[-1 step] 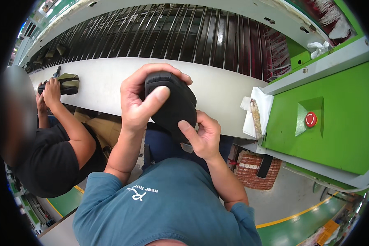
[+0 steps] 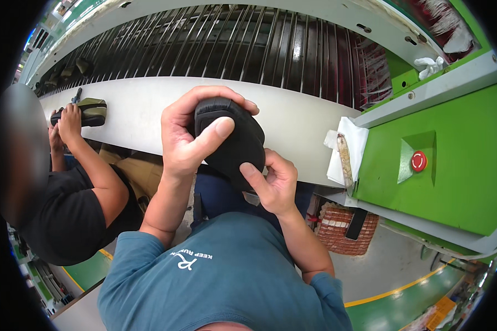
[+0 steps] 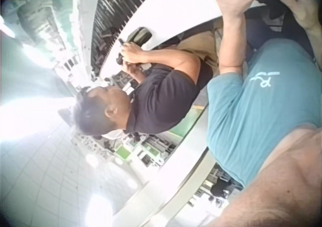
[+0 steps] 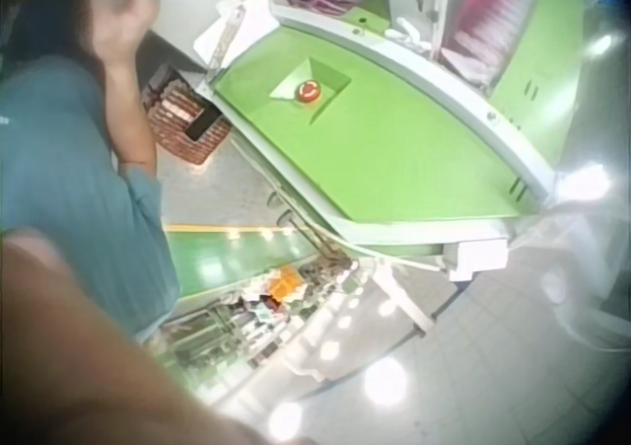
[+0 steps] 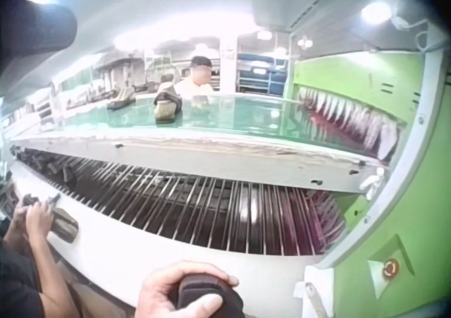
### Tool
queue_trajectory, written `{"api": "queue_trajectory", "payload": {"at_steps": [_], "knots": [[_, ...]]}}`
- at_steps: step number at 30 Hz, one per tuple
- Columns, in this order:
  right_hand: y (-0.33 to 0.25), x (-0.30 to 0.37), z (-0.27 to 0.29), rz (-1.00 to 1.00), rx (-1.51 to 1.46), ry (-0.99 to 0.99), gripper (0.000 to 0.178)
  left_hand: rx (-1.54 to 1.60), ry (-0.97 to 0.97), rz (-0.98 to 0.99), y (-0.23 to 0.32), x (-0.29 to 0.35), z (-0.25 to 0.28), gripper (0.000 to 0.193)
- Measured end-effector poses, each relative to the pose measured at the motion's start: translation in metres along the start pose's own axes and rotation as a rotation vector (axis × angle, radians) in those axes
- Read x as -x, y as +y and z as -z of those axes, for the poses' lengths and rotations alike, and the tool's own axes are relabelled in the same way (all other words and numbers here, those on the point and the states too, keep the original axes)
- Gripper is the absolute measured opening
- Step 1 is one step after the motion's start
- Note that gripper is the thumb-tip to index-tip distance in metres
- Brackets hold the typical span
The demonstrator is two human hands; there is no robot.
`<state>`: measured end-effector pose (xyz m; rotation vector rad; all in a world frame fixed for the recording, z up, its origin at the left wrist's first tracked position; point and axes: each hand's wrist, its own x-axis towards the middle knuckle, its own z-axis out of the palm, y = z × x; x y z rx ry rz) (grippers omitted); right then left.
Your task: Assembling shoe components on a production line.
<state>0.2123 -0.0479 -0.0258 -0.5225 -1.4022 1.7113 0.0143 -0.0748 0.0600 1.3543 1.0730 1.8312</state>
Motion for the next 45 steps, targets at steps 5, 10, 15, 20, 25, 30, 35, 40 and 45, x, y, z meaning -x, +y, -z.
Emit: {"api": "queue_trajectory", "payload": {"at_steps": [5, 10, 15, 20, 25, 30, 35, 40, 45], "knots": [[-0.008, -0.002, -0.001, 0.043, 0.09, -0.001, 0.019, -0.114, -0.026, 0.029, 0.01, -0.003, 0.003, 0.036], [-0.037, -0.027, -0.018, 0.161, 0.179, 0.097, 0.028, -0.072, -0.032, 0.045, 0.008, -0.005, -0.003, 0.041], [-0.043, -0.047, -0.025, 0.19, 0.253, 0.139, 0.035, 0.052, -0.008, 0.055, -0.001, -0.012, 0.003, 0.032], [-0.042, -0.072, -0.03, 0.191, 0.293, 0.197, 0.039, 0.374, 0.016, 0.17, -0.047, -0.026, 0.003, 0.068], [-0.041, -0.091, -0.028, 0.161, 0.253, 0.22, 0.038, 0.224, 0.147, 0.102, -0.065, -0.032, -0.004, 0.066], [-0.035, -0.093, -0.021, 0.178, 0.22, 0.217, 0.037, 0.227, 0.169, 0.06, -0.07, -0.03, -0.009, 0.063], [-0.036, -0.092, -0.017, 0.161, 0.242, 0.202, 0.038, 0.177, 0.159, 0.026, -0.065, -0.027, -0.011, 0.059], [-0.036, -0.081, -0.018, 0.19, 0.238, 0.199, 0.039, -0.027, 0.137, -0.121, -0.063, -0.014, -0.011, 0.045], [-0.033, -0.061, -0.023, 0.193, 0.219, 0.166, 0.044, -0.143, 0.097, -0.177, -0.05, 0.0, -0.002, 0.041]]}}
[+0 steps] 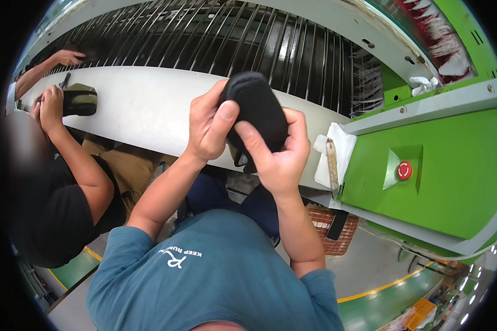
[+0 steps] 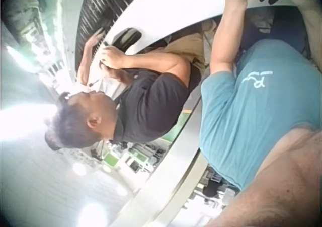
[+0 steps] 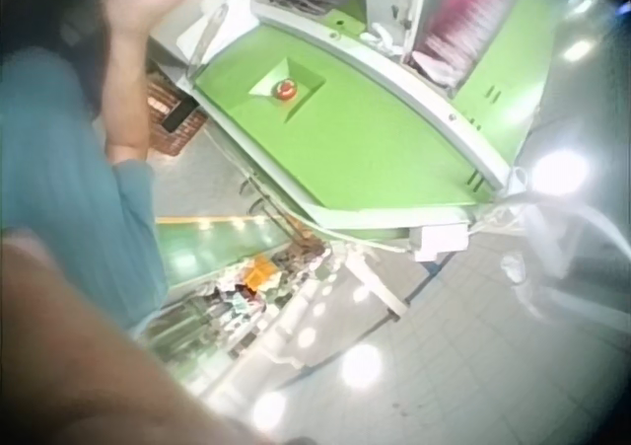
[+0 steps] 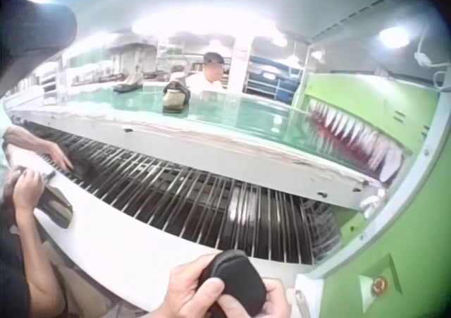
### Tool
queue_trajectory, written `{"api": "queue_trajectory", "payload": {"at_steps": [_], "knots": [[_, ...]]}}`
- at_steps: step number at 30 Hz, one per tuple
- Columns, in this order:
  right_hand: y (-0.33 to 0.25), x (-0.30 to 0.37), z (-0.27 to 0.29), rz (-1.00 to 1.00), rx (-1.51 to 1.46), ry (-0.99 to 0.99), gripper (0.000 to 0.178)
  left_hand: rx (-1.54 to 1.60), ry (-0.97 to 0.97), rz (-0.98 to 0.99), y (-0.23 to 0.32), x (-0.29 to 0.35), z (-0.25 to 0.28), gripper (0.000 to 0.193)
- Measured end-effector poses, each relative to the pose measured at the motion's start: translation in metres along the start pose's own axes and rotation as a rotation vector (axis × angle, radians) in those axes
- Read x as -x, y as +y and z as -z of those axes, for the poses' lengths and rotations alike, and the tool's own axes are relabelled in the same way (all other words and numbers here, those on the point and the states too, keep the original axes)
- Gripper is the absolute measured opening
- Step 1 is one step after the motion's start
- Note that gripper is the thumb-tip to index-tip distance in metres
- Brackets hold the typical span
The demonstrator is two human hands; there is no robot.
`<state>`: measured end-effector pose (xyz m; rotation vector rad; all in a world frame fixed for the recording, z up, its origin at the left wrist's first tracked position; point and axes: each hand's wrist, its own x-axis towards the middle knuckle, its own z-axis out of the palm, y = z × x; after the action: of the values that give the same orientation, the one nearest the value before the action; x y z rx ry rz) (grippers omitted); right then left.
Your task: Assembling shoe components on a production line.
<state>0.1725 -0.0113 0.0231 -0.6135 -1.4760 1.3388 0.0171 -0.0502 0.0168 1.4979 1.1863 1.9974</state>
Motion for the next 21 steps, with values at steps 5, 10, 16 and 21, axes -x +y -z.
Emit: {"api": "queue_trajectory", "payload": {"at_steps": [5, 10, 16, 21], "knots": [[-0.003, 0.018, -0.001, 0.078, 0.114, -0.107, 0.049, 0.018, -0.092, 0.049, 0.023, 0.008, 0.016, 0.063], [-0.004, 0.018, 0.01, 0.214, 0.24, -0.212, 0.038, -0.066, -0.053, 0.071, 0.044, 0.02, 0.028, 0.066], [0.002, 0.02, 0.002, 0.245, 0.185, -0.243, 0.027, 0.026, -0.007, -0.015, 0.039, 0.035, 0.041, 0.052], [-0.001, 0.018, 0.001, 0.166, 0.141, -0.306, 0.023, 0.037, 0.013, 0.013, 0.041, 0.04, 0.045, 0.047]]}}
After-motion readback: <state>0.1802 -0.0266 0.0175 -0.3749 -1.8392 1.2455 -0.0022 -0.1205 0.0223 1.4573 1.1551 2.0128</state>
